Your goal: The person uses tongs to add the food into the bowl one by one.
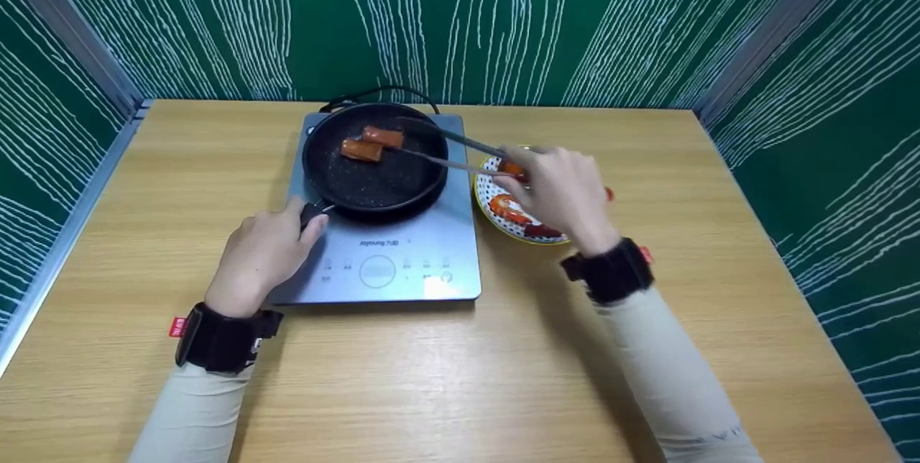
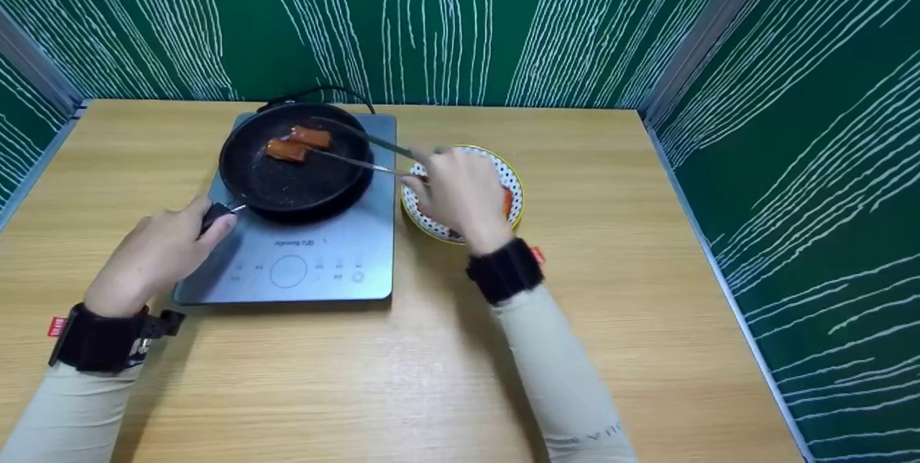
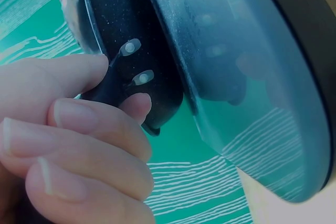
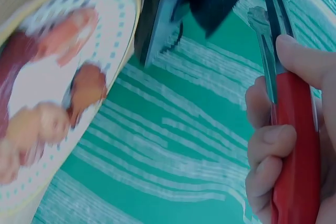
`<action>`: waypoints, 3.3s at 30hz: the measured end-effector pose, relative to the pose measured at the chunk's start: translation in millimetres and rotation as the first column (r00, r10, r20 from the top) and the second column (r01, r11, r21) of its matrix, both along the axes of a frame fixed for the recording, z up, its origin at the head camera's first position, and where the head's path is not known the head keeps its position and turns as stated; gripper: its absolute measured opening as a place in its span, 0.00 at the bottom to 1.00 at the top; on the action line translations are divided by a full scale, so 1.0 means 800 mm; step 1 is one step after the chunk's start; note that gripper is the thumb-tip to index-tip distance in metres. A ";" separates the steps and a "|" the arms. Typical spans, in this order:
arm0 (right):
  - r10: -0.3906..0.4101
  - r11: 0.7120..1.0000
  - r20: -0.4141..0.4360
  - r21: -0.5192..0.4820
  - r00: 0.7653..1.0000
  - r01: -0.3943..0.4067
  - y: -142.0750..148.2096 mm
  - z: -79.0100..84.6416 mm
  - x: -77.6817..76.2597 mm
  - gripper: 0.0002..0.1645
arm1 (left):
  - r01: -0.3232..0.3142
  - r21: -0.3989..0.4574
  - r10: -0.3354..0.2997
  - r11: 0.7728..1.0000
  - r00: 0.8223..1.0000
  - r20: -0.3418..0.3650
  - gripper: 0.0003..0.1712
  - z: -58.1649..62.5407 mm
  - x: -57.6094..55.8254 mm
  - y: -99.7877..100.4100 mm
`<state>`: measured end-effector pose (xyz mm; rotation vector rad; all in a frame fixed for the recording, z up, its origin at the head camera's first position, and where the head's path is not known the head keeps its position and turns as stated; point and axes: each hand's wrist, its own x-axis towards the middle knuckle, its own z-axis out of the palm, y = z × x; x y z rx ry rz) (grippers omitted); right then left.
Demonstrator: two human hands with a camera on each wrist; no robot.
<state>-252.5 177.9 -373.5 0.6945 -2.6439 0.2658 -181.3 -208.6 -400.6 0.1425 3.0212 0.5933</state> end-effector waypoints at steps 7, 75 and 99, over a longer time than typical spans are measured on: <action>-0.090 0.995 0.041 -0.031 0.995 0.092 0.066 -0.003 0.016 0.28 | -0.004 0.002 0.004 1.000 1.000 0.015 0.26 0.002 0.002 -0.002; -0.276 0.961 0.333 0.091 0.902 0.261 0.167 -0.038 0.019 0.30 | 0.001 0.011 -0.001 1.000 1.000 0.003 0.25 -0.001 0.000 0.000; -0.253 0.967 0.293 0.112 0.922 0.230 0.155 -0.038 0.020 0.21 | -0.013 0.024 0.013 1.000 0.999 0.031 0.25 0.000 0.000 0.001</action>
